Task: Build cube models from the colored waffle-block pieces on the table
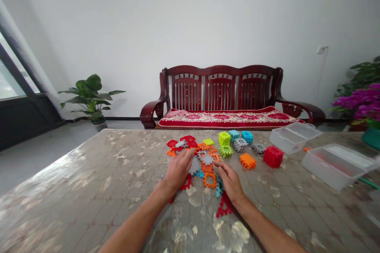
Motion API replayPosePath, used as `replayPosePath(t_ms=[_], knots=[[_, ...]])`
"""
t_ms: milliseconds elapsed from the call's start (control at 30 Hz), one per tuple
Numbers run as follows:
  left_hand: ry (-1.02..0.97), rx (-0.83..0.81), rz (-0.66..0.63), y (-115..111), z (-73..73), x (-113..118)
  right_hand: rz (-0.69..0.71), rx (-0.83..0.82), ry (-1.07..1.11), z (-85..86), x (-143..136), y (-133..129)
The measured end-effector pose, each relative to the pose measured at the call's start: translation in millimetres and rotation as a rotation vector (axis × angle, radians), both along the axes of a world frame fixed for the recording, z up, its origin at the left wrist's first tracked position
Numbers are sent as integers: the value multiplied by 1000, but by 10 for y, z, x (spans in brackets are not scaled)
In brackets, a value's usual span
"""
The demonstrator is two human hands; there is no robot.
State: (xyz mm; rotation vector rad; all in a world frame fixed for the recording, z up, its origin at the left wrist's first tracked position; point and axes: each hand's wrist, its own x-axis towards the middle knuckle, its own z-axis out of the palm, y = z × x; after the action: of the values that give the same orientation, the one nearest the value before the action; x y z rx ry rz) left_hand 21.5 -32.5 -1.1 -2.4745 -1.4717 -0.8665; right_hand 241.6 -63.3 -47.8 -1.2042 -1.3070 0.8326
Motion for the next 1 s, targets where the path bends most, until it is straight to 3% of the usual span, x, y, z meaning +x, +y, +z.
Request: replayPosePath(t_ms=[100, 167, 267, 367, 467, 767, 900, 1000], knots=[[-68, -60, 164, 110, 111, -23, -44, 25, 14, -5, 20, 6], [-48, -59, 159, 46, 139, 43, -85, 46, 16, -12, 56, 21], [7, -94, -4, -234, 65, 243, -141, 66, 14, -30, 133, 61], [129, -225, -294, -564, -119, 473, -152, 65, 0, -63, 200, 107], [218, -278, -401, -731, -273, 641, -125, 54, -19, -93, 230, 132], [484, -125, -333, -501, -260, 736, -56, 8, -50, -118, 227, 125], [364, -177, -322, -416, -275, 638, -59, 30, -92, -148, 244, 137], [149, -262, -210, -322, -187, 521, -46, 101, -228, -153, 242, 141]])
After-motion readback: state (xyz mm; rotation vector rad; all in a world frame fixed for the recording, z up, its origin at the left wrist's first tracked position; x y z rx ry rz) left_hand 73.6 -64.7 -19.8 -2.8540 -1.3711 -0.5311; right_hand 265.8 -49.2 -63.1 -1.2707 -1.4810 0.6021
